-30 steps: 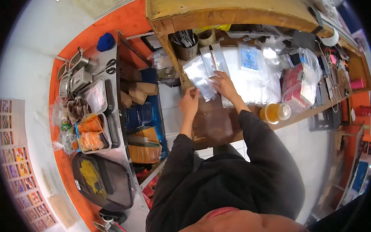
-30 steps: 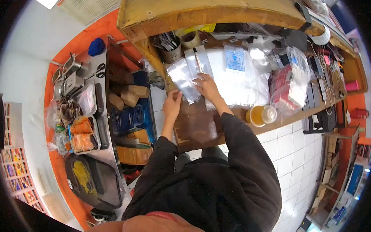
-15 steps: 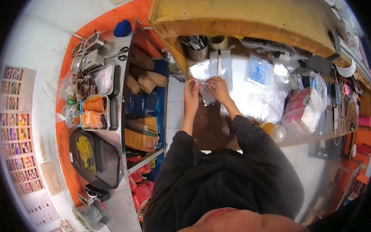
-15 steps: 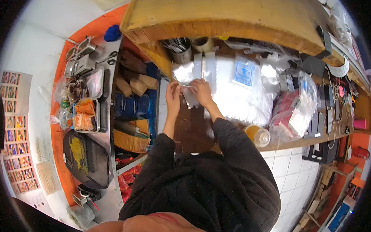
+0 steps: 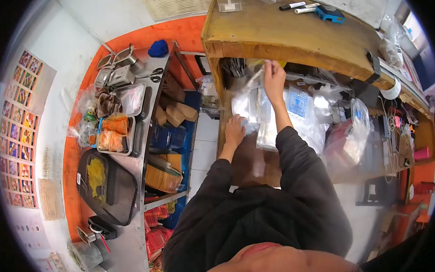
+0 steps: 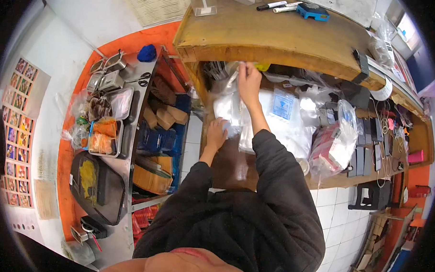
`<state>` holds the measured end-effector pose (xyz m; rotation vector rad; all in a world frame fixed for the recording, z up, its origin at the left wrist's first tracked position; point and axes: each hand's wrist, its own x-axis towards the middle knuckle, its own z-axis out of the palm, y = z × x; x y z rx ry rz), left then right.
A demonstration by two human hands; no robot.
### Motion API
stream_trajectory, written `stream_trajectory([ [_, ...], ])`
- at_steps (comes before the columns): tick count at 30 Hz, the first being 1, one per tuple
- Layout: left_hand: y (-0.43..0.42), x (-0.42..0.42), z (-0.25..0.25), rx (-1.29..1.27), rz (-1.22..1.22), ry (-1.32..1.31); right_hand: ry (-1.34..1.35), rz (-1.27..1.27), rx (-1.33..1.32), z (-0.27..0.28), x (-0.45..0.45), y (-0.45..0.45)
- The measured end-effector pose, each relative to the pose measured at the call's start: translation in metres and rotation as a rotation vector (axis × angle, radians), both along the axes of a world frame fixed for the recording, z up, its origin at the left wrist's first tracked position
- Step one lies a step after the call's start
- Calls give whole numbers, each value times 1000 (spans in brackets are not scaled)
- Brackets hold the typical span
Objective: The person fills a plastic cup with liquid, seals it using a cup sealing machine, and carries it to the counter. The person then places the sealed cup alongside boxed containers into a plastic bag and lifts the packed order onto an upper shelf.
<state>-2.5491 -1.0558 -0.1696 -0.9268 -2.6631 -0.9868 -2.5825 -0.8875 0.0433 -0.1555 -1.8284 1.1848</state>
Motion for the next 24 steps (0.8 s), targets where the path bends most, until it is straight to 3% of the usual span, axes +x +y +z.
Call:
stream_trajectory([
  [4,-9,-5,7,-52,-62,-115,-43,-14,-263,-10,26,6],
  [6,-9,-3,22,-162,-31,-130,198,108,-507,0,57,-17],
  [7,-10,9,34,-150,-41,-138,191,88,-475,7,79,-29],
  [9,-13,19,76,480,-341,-790,181,142,-761,20,118,-67],
  [10,-21,27,101,487,-351,-774,75,178,-809,13,142,-79],
  [11,-31,38,126,973,-684,-1271,31,103,-836,2,162,-97],
  [12,-38,44,141,1450,-1036,-1766,-123,199,-856,-4,187,-110],
  [13,-44,41,139,1652,-871,-1719,-295,138,-848,-19,208,-123],
  [14,-53,31,135,1793,-743,-1694,-387,463,-890,-26,233,-126],
  [15,-60,20,124,1638,-438,-1456,-509,777,-892,-32,257,-129],
  [16,-67,9,120,1460,-178,-1202,-648,794,-752,-40,272,-135],
  [18,-104,26,175,1176,-303,-1164,-771,749,-322,-49,301,-143],
  [19,-116,41,192,1129,-344,-1193,-639,606,-6,-30,311,-155],
  [20,-127,58,204,914,-479,-1085,-632,555,-37,-12,316,-169],
  [21,-138,77,212,708,-604,-973,-461,516,-219,5,317,-184],
  [22,-149,98,218,676,-631,-1008,-287,472,-389,12,319,-197],
  [24,-168,138,218,473,-871,-1055,-295,322,-471,4,322,-217],
])
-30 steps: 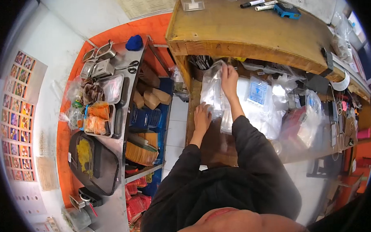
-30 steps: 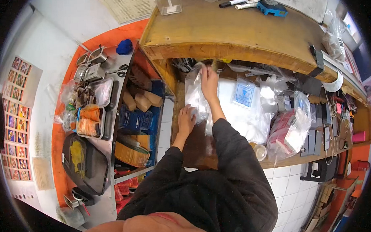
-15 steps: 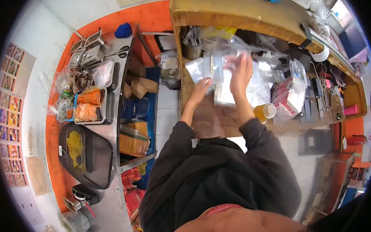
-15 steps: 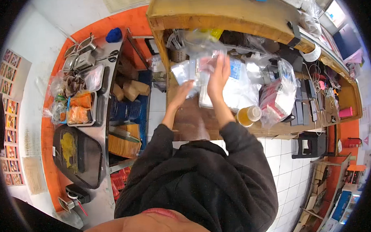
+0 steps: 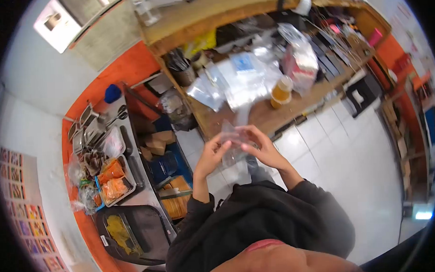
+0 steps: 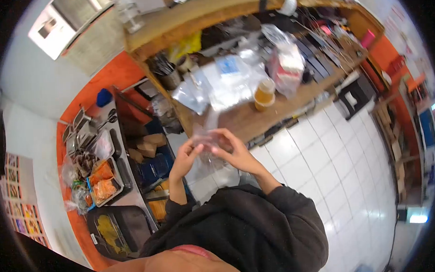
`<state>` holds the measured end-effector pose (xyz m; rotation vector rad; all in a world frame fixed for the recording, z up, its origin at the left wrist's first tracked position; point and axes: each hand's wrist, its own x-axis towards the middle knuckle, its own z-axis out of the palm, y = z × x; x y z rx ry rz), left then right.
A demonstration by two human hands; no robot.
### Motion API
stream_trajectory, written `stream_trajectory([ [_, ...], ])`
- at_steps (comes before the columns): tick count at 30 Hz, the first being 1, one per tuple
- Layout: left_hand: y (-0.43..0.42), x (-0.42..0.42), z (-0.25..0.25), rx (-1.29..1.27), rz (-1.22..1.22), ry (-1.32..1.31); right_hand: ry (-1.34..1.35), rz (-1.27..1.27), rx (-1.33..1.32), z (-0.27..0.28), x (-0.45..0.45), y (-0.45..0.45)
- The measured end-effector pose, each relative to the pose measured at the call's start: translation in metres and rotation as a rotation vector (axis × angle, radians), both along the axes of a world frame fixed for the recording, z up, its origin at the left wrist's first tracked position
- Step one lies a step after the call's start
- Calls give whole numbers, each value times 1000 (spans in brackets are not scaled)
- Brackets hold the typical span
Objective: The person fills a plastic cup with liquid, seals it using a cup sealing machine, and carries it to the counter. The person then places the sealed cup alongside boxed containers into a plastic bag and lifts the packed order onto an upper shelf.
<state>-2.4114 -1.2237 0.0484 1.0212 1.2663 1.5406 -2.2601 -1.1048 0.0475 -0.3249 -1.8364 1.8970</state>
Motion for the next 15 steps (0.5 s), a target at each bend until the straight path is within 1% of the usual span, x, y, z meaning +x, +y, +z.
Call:
stream_trajectory([
  [1,-10,14,-12,-17,-35,-9,-35,-106,-36,-8,5,-12],
  [2,-19,24,-27,-37,-85,-17,-40,-137,-50,-17,13,-24],
  [4,-33,45,-39,-60,-154,-15,-97,-281,42,-24,23,-46],
  [5,-39,56,-39,-77,-92,41,-73,-389,27,-22,28,-62],
  [6,-45,67,-37,-89,-28,100,-66,-407,20,-23,34,-72],
  [7,-49,80,-36,-51,37,145,-57,-455,221,-23,40,-78],
  [8,-53,91,-34,-42,21,162,-47,-503,428,-21,43,-84],
  [9,-55,99,-33,27,127,274,14,-539,481,-21,45,-88],
  [10,-57,106,-27,102,234,388,38,-558,487,-17,48,-92],
  [11,-59,113,-19,91,275,340,-25,-586,400,-14,49,-96],
  [12,-61,113,-27,113,264,368,-84,-609,312,-11,48,-99],
  [14,-62,108,-52,22,318,420,-21,-617,331,-9,41,-106],
  [15,-62,111,-46,56,302,452,26,-603,309,-13,36,-109],
])
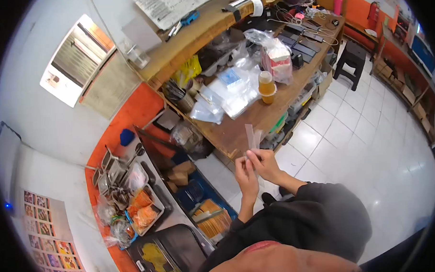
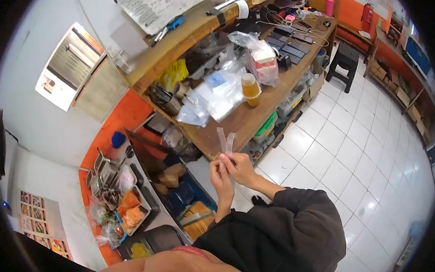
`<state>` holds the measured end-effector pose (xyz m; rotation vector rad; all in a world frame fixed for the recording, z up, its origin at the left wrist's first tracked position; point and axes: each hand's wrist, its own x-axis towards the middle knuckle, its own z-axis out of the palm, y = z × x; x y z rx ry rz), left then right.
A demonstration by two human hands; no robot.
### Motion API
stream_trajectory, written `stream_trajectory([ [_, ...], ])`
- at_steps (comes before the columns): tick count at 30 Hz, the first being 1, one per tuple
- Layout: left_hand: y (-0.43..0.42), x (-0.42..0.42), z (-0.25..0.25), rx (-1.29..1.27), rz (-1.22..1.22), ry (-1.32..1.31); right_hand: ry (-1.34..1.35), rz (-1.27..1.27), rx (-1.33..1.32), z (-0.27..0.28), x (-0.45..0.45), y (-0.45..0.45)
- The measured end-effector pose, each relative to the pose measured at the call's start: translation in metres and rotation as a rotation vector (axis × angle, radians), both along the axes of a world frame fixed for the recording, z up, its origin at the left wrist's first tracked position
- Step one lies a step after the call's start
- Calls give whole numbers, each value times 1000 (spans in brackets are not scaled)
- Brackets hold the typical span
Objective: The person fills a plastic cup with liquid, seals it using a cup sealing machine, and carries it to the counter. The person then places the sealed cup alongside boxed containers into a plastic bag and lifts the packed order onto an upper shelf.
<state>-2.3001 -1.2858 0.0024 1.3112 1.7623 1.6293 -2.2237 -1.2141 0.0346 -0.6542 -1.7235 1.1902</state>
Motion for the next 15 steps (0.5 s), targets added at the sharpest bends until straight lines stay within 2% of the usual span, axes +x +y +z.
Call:
stream_trajectory([
  [2,-5,25,12,206,261,-272,1,53,-65,1,6,-4],
  [5,-11,43,13,137,248,-153,3,101,-188,-5,21,-3],
  [7,-10,44,-5,94,180,-201,16,157,-254,-13,37,-10],
  [9,7,48,-14,93,10,-409,203,138,-260,-25,55,-7],
  [10,16,58,-12,129,-156,-612,214,132,-297,-29,71,-4],
  [11,25,80,-12,126,-171,-631,199,113,-295,-32,92,0],
  [13,38,136,15,324,-30,-528,105,-130,-296,-15,136,10],
  [14,43,160,13,328,-101,-457,34,-262,-80,-7,160,16],
  [15,48,184,19,332,-114,-469,25,-275,-72,-3,184,18],
])
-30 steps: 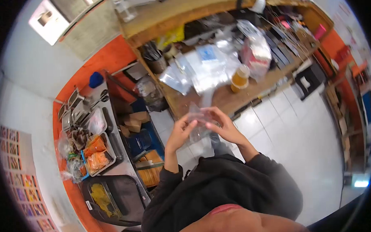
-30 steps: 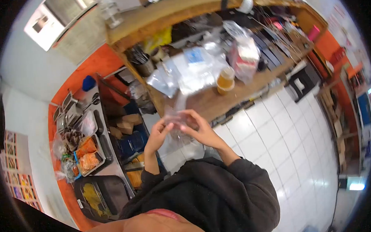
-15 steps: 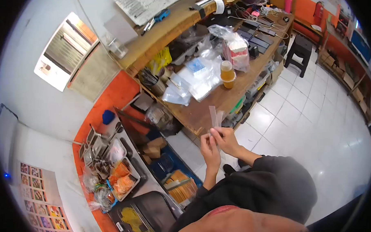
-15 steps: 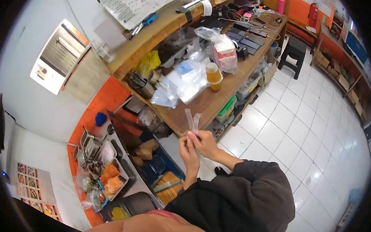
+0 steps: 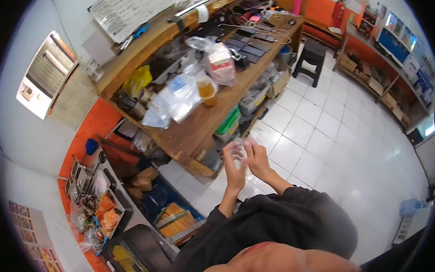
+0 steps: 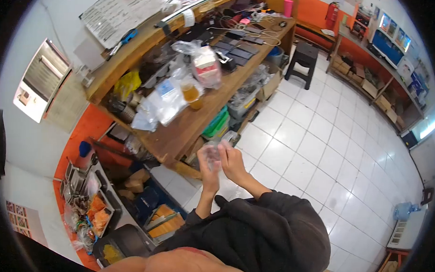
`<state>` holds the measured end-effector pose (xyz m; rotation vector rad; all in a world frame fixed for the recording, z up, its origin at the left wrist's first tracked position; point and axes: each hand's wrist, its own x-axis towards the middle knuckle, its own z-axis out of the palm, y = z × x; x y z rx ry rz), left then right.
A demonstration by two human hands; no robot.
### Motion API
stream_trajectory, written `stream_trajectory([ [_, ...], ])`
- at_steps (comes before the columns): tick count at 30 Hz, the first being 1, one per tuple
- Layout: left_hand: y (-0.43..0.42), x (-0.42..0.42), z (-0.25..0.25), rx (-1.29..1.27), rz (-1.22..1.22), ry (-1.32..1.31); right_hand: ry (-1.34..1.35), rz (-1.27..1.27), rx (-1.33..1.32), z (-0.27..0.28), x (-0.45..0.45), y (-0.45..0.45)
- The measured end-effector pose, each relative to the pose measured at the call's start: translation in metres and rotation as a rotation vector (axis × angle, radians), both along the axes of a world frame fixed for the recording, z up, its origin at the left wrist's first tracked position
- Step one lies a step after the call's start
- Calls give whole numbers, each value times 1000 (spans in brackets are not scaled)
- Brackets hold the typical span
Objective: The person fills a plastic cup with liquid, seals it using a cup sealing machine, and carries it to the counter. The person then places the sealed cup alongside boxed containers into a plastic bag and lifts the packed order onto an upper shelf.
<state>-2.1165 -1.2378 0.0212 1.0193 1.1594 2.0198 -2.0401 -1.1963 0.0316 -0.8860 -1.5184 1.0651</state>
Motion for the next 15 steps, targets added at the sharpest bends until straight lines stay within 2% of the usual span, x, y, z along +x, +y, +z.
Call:
stream_trajectory([
  [2,11,45,14,-140,26,391,-112,-43,114,4,50,0],
  [3,22,59,9,-137,-61,260,-230,-69,113,7,75,-1],
  [4,32,75,4,-134,-69,251,-239,-76,115,10,95,-2],
  [6,46,108,-3,-214,-232,133,-179,-107,185,13,131,-2],
  [7,42,134,11,-114,-106,281,-111,-174,27,6,151,11],
  [8,37,160,27,28,-111,364,-40,-239,-124,-7,172,29],
  [9,41,174,23,-18,-153,354,1,-271,-149,-18,188,36],
  [10,46,189,17,-69,-194,339,-7,-271,-149,-6,198,29],
  [12,67,197,5,-228,-250,303,-209,-272,312,17,212,11],
  [14,60,226,12,-273,-258,240,-199,-247,367,4,234,27],
  [15,60,238,13,-222,-247,396,-206,-335,239,5,251,49],
])
